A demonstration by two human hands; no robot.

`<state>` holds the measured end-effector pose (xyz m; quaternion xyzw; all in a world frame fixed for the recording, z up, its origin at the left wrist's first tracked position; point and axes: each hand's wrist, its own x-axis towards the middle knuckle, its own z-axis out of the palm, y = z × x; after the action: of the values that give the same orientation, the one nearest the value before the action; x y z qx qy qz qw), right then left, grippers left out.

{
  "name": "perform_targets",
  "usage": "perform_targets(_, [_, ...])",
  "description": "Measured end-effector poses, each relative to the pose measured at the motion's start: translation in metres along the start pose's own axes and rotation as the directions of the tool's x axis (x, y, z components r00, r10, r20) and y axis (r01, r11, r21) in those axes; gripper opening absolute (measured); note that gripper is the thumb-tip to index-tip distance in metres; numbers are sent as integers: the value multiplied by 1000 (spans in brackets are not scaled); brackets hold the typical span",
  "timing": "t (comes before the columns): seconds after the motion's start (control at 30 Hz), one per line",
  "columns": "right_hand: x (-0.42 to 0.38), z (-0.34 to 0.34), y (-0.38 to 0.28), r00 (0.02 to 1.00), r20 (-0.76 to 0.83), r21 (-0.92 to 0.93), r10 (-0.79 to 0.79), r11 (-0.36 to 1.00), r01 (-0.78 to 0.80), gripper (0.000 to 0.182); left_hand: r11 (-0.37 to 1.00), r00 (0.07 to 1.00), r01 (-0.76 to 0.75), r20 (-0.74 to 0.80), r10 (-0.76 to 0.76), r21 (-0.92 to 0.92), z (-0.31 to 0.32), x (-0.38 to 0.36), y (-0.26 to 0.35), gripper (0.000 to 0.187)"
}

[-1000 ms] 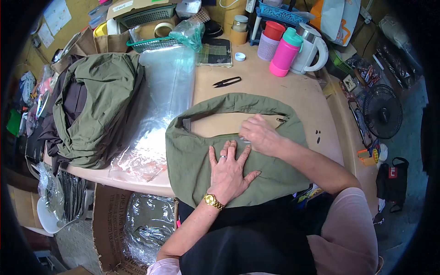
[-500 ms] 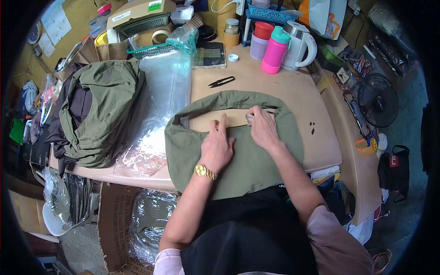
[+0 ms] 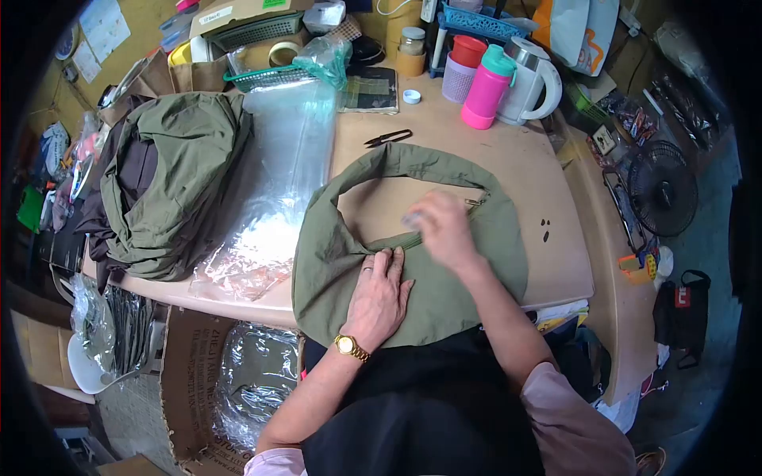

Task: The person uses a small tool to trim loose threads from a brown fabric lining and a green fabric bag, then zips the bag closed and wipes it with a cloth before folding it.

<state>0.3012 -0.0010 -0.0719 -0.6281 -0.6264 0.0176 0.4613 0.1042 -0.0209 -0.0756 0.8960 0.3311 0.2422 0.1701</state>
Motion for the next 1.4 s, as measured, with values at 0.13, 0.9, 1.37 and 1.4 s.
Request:
perform_targets(0.13, [-4,-5,5,902,326,-204,-282,911,358,9,998,999,42,26,-40,-48,-3,1,1,53])
perform_targets(0.9, [125,-69,80,992,-86,-271,-93,960,66,35,929,928,170,-370,-39,330,-90,69,-51,63])
perform_targets(1.37, [-19,-161,-19,784,619,-216,37,968,126,47,996,960,-51,279,29,72,-139,-6,-42,74])
perform_targets(1.4, [-26,-155,-10,785,619,-213,34,969,126,47,995,969,-59,244,38,80,-131,-18,-48,70])
